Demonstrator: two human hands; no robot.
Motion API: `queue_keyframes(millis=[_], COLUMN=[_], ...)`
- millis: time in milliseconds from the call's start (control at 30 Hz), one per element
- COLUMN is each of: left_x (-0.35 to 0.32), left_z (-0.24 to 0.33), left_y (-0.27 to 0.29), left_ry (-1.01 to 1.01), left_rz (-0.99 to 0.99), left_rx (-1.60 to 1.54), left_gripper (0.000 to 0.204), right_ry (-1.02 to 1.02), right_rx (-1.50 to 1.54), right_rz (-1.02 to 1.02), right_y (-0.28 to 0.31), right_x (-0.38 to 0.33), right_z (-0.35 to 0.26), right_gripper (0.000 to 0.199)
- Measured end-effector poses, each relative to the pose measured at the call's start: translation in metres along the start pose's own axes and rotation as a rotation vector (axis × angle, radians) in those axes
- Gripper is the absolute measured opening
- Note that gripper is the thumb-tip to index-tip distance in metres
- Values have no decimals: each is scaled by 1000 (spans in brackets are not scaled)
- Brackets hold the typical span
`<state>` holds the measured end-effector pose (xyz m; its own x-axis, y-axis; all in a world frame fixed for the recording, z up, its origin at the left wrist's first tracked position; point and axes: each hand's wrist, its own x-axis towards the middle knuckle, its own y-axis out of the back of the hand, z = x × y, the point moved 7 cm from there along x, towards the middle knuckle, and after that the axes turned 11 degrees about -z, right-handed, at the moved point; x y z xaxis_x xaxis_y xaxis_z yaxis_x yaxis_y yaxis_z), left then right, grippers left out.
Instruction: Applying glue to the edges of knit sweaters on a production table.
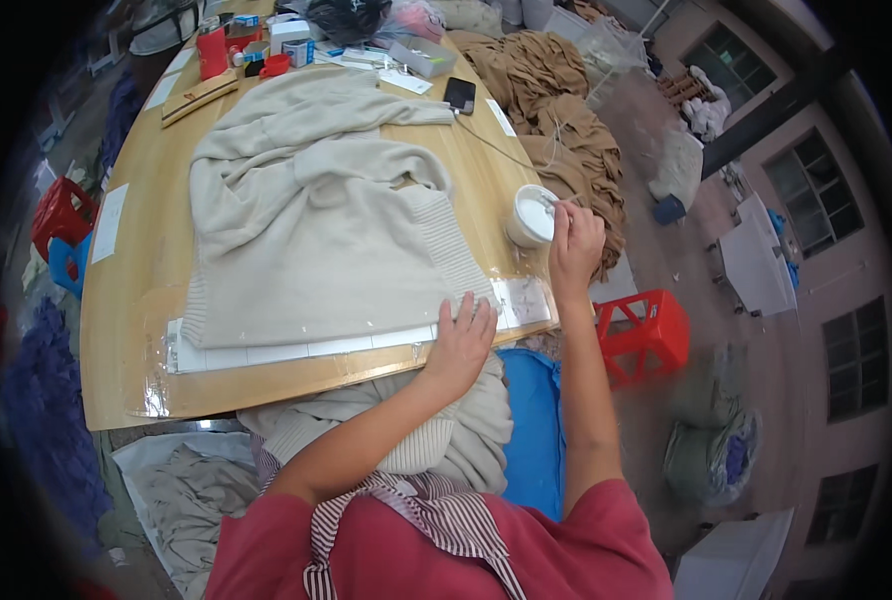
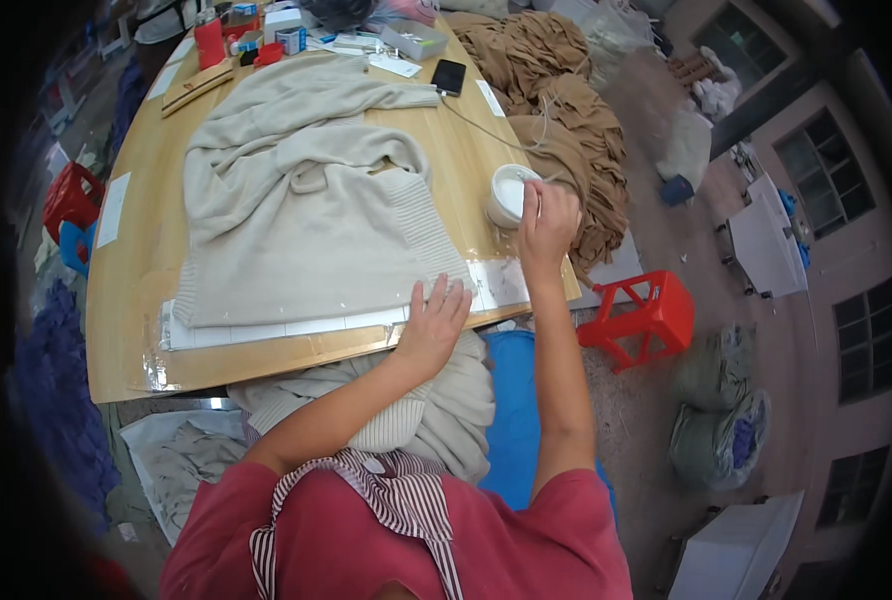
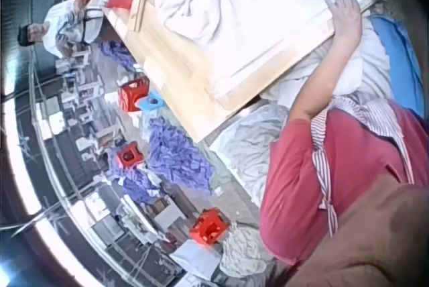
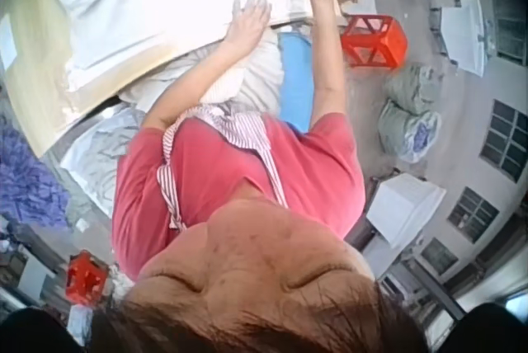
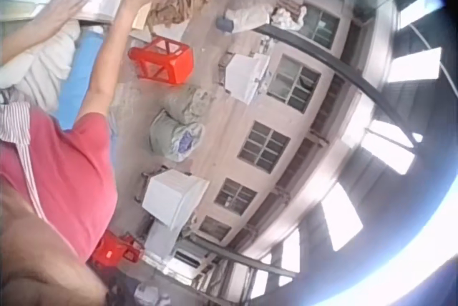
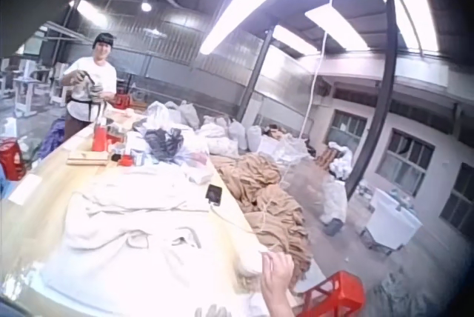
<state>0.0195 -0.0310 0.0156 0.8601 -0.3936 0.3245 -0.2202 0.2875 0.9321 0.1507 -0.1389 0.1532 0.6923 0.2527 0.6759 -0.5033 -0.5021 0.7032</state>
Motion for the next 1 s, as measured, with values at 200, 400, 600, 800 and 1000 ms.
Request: queue_keyframes(millis=[200, 400, 600, 800, 1000], left_x=[-27, -131, -188, -205, -203], left_z=[-25, -84, -96, -102, -100], left_y=[47, 99, 120, 123, 122], left_ry=[45, 333, 528, 602, 583], left_rz=[150, 346, 320, 348, 346], left_rx=[-596, -780, -651, -662, -639], left_gripper=[56, 12, 10, 10, 11], right_ry=[-10, 61, 154, 224, -169], right_rx=[-22, 581, 528, 425, 730], right_rz=[-145, -455, -548, -579, -512], right_y=[-15, -42, -62, -67, -77], right_x=[-13, -98, -106, -104, -106], right_z=[17, -37, -48, -55, -21], right_gripper=[21, 13, 11, 6, 8])
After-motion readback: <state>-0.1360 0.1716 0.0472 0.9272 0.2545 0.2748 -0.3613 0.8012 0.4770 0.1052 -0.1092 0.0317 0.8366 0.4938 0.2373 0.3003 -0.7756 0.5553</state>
